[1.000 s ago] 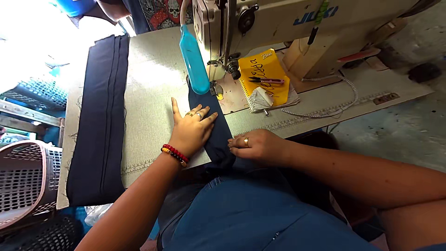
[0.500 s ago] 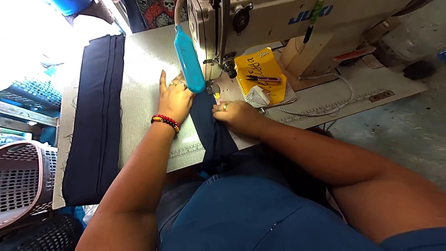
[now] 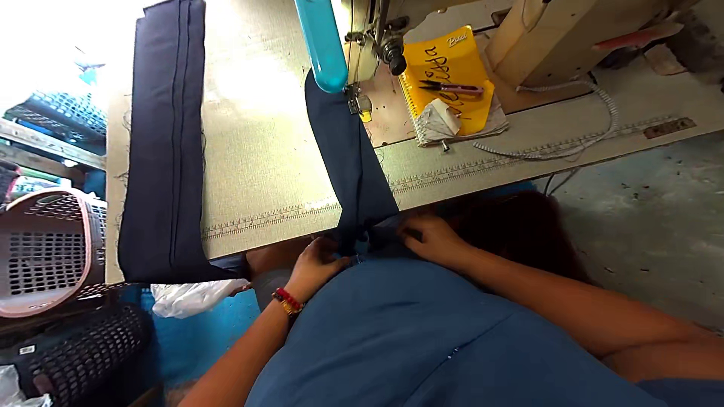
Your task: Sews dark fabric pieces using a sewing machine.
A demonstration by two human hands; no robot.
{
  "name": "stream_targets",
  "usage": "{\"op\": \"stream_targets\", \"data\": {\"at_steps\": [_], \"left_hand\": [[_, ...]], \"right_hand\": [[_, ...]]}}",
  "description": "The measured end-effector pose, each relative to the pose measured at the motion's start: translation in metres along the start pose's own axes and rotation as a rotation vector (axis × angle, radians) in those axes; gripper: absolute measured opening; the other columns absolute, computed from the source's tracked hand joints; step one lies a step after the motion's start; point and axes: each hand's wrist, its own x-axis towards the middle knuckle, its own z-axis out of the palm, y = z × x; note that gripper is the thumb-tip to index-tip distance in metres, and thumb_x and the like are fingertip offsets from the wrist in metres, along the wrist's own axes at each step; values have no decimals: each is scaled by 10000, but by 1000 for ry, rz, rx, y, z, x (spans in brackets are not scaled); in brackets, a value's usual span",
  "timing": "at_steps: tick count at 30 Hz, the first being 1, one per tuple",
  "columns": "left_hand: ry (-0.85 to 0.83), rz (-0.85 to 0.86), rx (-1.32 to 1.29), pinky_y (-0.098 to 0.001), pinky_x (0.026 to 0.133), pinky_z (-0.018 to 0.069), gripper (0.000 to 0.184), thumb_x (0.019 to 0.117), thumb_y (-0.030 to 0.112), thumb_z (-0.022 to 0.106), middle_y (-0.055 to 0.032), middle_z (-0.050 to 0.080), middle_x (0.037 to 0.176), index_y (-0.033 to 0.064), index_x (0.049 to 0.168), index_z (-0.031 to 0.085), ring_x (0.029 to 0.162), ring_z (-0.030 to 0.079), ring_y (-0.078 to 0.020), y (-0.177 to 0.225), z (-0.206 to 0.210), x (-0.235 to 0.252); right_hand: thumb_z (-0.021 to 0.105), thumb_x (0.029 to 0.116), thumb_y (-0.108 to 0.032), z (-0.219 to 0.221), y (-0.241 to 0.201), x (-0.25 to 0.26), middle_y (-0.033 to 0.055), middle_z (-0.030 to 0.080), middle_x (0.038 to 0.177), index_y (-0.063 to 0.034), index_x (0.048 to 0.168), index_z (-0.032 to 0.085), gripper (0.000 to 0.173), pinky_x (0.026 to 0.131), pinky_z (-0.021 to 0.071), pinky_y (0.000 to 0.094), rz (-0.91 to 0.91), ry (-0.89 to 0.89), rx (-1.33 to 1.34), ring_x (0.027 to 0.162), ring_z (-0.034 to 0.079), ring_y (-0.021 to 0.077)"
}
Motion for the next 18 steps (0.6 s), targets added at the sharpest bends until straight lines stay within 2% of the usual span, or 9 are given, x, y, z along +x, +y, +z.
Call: {"op": "stream_targets", "data": {"at_steps": [2,3,6,7,10,12,15,17,18], "left_hand": [[47,-14,-55,-371,944,564,612,868,345,804,-126,687,1196,3,1317,567,1020,699,-174,2,15,19],[82,-5,-64,-375,963,561,607,866,341,810,-132,690,1200,0,1312,580,1041,699,-180,3,21,28],[167,76,-83,-375,1007,529,355,908,201,758,-167,701,1170,-16,1181,693,1108,671,-200,3,24,37],[165,111,-118,-360,1015,527,327,917,152,739,-171,694,1181,-29,1184,686,1127,662,-193,1,19,33],[125,237,-322,-343,1012,539,400,966,112,620,-139,665,1229,-67,1319,560,1133,653,-147,-13,-5,-7],[136,343,-503,-376,986,565,386,1020,136,546,-86,671,1212,-42,1359,493,1102,670,-147,-16,-25,-48],[218,477,-558,-295,832,604,246,1063,241,532,61,696,1061,145,1289,513,923,693,-72,7,-57,-102],[304,559,-347,-185,705,583,225,1061,296,549,112,680,970,226,1269,499,796,669,1,29,-75,-129],[351,596,-151,-143,708,558,257,1068,314,533,123,668,933,225,1306,497,790,653,34,38,-84,-140]], "right_hand": [[655,985,-221,13,6,17,228,696,1214,30,1266,665,378,1051,480,580,197,-50,44,1182,651,376],[695,971,-277,17,6,25,241,691,1210,38,1274,652,440,1050,478,574,246,-62,81,1179,649,378],[681,991,-330,19,-4,40,215,692,1205,29,1224,681,428,1060,479,499,294,-170,197,1172,647,302],[665,1002,-313,18,-7,38,201,702,1172,38,1197,685,402,1037,493,469,243,-179,240,1134,659,262],[646,995,-189,10,-16,19,68,732,1007,36,1064,717,246,922,531,248,-23,-243,435,957,659,16],[641,990,-157,0,-34,12,38,722,935,40,977,722,213,863,510,181,-202,-304,472,899,632,-44],[642,992,-196,-12,-72,13,60,713,887,31,907,722,256,823,520,208,-459,-297,420,895,644,4],[629,1002,-208,-17,-106,15,86,672,794,17,821,682,293,746,520,279,-624,-270,322,817,647,95],[624,997,-203,-18,-124,14,104,649,743,10,785,663,303,713,515,337,-720,-256,251,768,647,159]]}}
